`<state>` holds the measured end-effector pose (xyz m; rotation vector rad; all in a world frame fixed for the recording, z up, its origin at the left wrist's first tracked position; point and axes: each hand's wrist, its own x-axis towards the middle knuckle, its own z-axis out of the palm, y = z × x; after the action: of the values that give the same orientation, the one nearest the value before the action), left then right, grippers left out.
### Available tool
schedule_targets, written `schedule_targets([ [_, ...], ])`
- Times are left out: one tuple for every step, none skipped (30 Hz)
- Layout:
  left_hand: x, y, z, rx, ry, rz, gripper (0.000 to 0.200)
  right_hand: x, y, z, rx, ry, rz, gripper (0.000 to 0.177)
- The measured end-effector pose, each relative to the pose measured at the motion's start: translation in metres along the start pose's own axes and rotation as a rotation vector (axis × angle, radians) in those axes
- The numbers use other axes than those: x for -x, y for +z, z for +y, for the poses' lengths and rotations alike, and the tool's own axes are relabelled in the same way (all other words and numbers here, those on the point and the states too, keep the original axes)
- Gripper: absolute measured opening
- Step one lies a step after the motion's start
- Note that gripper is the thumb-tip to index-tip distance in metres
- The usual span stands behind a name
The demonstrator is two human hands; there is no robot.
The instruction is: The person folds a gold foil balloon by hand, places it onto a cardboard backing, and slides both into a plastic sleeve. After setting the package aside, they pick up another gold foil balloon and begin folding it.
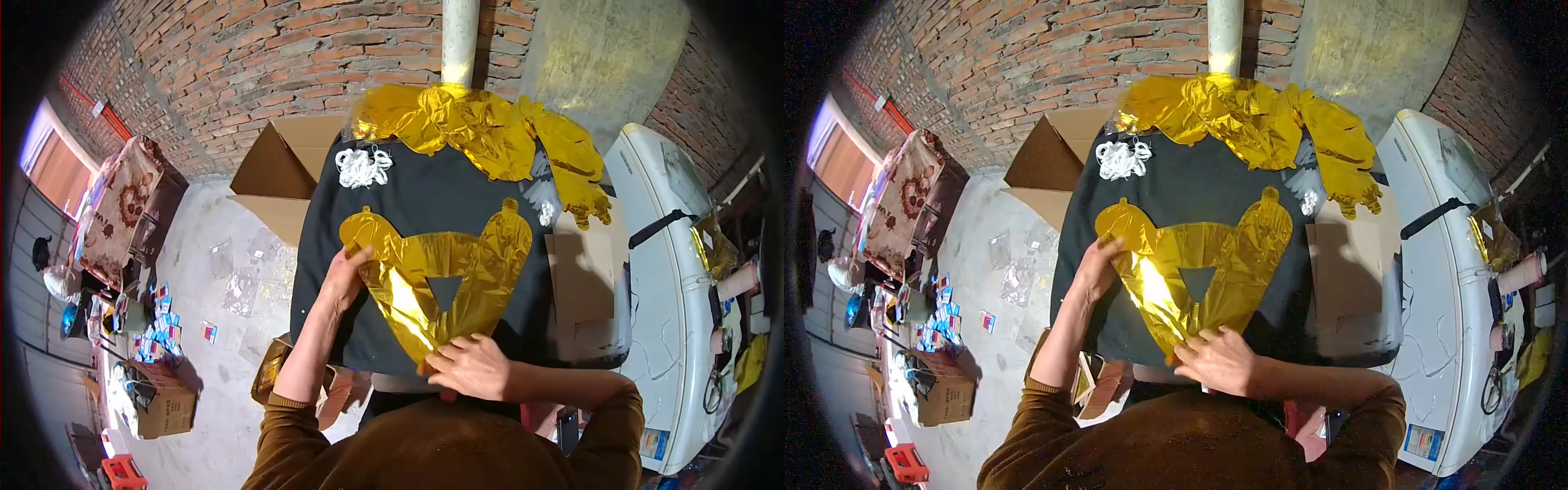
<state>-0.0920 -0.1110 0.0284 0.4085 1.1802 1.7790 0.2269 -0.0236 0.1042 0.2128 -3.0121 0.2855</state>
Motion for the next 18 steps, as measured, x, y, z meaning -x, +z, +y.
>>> schedule_targets([
  [0.002,-0.005,-0.003,-0.131,0.029,0.049,0.044,-0.004,-0.006,0.002,0.019,0.026,-0.026,0.036],
  [0.002,-0.006,-0.003,-0.218,0.073,0.074,0.045,-0.011,-0.014,0.008,0.038,0.051,-0.052,0.036],
  [0.002,-0.006,-0.003,-0.305,0.116,0.098,0.048,-0.020,-0.022,0.019,0.058,0.077,-0.078,0.035],
  [0.000,-0.006,-0.003,-0.392,0.159,0.120,0.051,-0.026,-0.027,0.039,0.235,-0.099,-0.006,0.041],
  [-0.001,-0.005,-0.001,-0.477,0.197,0.159,0.053,-0.036,-0.027,0.057,0.185,0.046,-0.051,0.043],
  [-0.002,-0.002,0.004,-0.561,0.239,0.199,0.056,-0.045,-0.018,0.082,0.119,0.176,-0.055,0.042],
  [-0.003,0.001,0.009,-0.646,0.282,0.240,0.059,-0.051,-0.004,0.111,0.134,0.260,-0.075,0.040],
  [-0.003,0.006,0.016,-0.777,0.360,0.290,0.062,-0.060,-0.009,0.137,0.128,0.285,-0.241,0.046],
  [0.000,0.011,0.023,-0.910,0.433,0.341,0.065,-0.072,0.001,0.170,0.232,0.266,-0.246,0.042],
  [-0.002,0.015,0.030,-1.041,0.512,0.394,0.068,-0.091,-0.022,0.178,0.306,0.348,-0.279,0.036],
  [-0.007,0.016,0.038,-1.124,0.557,0.369,0.069,-0.107,-0.023,0.200,0.282,0.429,-0.130,0.032],
  [-0.016,0.016,0.047,-1.207,0.603,0.343,0.070,-0.123,-0.025,0.226,0.290,0.424,-0.062,0.029],
  [-0.027,0.016,0.055,-1.289,0.648,0.315,0.071,-0.141,-0.037,0.238,0.289,0.409,0.003,0.029],
  [-0.043,0.018,0.059,-1.330,0.711,0.300,0.071,-0.160,-0.040,0.252,0.267,0.427,0.053,0.029],
  [-0.059,0.024,0.065,-1.372,0.807,0.284,0.068,-0.180,-0.047,0.259,0.231,0.457,0.078,0.027],
  [-0.076,0.032,0.073,-1.427,0.845,0.253,0.065,-0.202,-0.042,0.277,0.204,0.445,0.120,0.026],
  [-0.094,0.040,0.081,-1.481,0.885,0.220,0.062,-0.219,-0.034,0.290,0.228,0.386,0.239,0.026],
  [-0.117,0.045,0.087,-1.520,0.893,0.190,0.061,-0.236,-0.027,0.301,0.252,0.328,0.357,0.027],
])
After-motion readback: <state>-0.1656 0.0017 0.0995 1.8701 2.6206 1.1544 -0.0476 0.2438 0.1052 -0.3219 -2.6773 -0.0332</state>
